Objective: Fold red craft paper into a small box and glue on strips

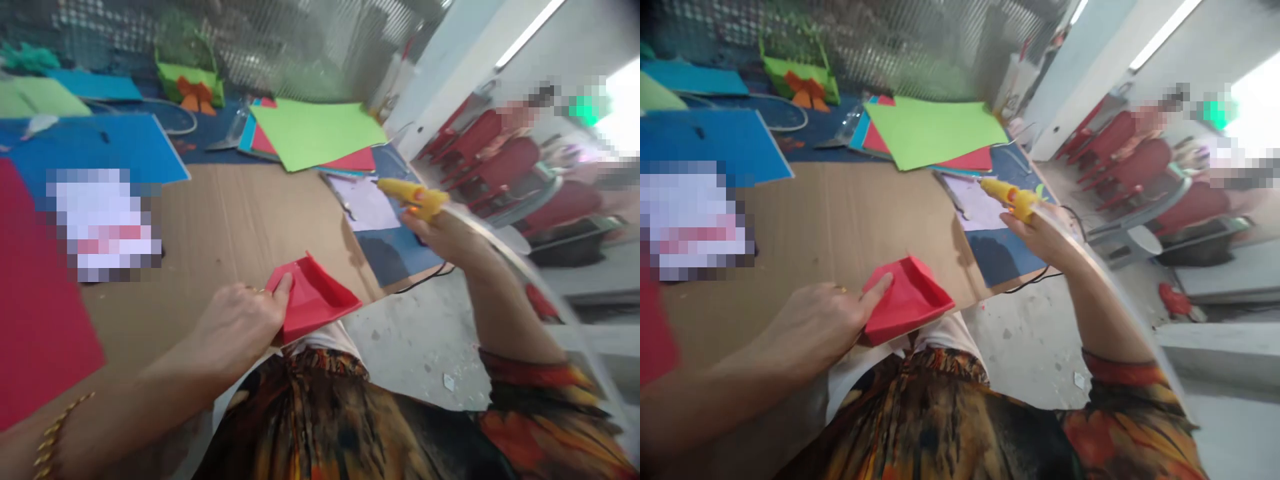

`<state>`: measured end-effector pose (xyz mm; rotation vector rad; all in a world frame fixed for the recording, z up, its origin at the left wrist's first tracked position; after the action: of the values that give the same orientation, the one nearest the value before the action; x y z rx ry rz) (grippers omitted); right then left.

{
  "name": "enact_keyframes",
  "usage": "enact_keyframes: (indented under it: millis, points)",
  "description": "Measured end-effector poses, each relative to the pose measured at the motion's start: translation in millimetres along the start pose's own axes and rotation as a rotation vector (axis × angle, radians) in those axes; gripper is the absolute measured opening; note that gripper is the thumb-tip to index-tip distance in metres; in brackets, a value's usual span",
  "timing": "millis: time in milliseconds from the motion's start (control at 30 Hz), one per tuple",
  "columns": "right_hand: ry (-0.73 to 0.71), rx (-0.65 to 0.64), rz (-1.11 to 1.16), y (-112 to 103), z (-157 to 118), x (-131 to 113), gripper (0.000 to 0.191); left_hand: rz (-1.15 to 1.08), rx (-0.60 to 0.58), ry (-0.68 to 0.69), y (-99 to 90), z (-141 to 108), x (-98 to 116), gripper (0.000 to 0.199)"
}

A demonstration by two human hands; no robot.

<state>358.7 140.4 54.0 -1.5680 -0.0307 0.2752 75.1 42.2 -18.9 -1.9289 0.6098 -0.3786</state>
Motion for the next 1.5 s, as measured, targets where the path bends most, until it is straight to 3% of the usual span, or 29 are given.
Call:
enact_keyframes:
  millis: [67, 133, 233, 367, 500, 567, 633, 700, 767, 867, 1033, 1200, 1367, 1500]
  points:
    - [0.033, -0.002, -0.083, 10.2, 14.8, 11.2, 0.034, 0.047, 0.107, 0.007, 2.2, 0.6, -1.5, 0.057]
    - [0.031, -0.021, -0.155, 23.6, 25.8, 16.2, 0.026, 0.101, 0.125, 0.019, 3.2, 1.8, -0.3, 0.058]
    - [0.054, -0.027, -0.253, 41.8, 36.6, 23.4, 0.024, 0.129, 0.017, 0.022, -0.4, 2.1, 2.9, 0.059]
    - [-0.01, -0.054, -0.406, 60.0, 50.4, 30.0, 0.046, 0.12, -0.095, 0.006, -8.8, 2.4, 4.9, 0.058]
    - [-0.083, -0.117, -0.385, 54.2, 44.8, 28.7, 0.054, 0.1, -0.115, 0.024, -6.0, 2.8, 5.7, 0.057]
    - [-0.121, -0.098, -0.395, 38.4, 26.9, 12.1, 0.051, 0.097, -0.113, 0.036, -4.7, 2.7, 6.3, 0.054]
    - [-0.194, 0.115, -0.435, 9.5, -0.1, -22.9, 0.035, 0.096, -0.136, 0.037, -3.7, 3.3, 6.4, 0.053]
    - [-0.408, 0.278, -0.273, -7.8, -29.3, -69.1, 0.025, 0.099, -0.169, 0.035, -3.6, 4.0, 6.4, 0.055]
    - [-0.699, 0.123, 0.012, 4.8, -44.7, -112.3, 0.022, 0.105, -0.193, 0.031, -4.5, 4.2, 6.4, 0.058]
    - [-0.845, -0.05, 0.222, 30.9, -45.2, -144.3, 0.024, 0.112, -0.193, 0.031, -6.2, 3.4, 7.4, 0.061]
    - [-0.877, -0.149, 0.288, 54.5, -34.5, -151.2, 0.03, 0.104, -0.134, 0.057, -7.0, 2.5, 10.6, 0.057]
    - [-0.89, -0.187, 0.276, 58.0, -36.4, -154.3, 0.037, 0.095, -0.123, 0.073, -7.4, 3.3, 12.3, 0.056]
    - [-0.909, -0.215, 0.228, 64.4, -37.2, -157.5, 0.058, 0.099, -0.126, 0.078, -8.7, 3.6, 13.4, 0.056]
    - [-0.89, -0.228, 0.18, 72.1, -34.3, -156.3, 0.06, 0.093, -0.091, 0.083, -9.7, 2.7, 13.1, 0.054]
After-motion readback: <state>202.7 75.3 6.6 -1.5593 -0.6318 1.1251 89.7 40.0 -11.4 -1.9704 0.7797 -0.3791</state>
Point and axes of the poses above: each hand's wrist, its own z-axis towards the middle knuckle, its own y-axis out of the palm, x = y × z, the point moved 9 cm from there along z, towards the middle knuckle, and after that the axes turned 12 degrees about -x, right-handed, at the moved point
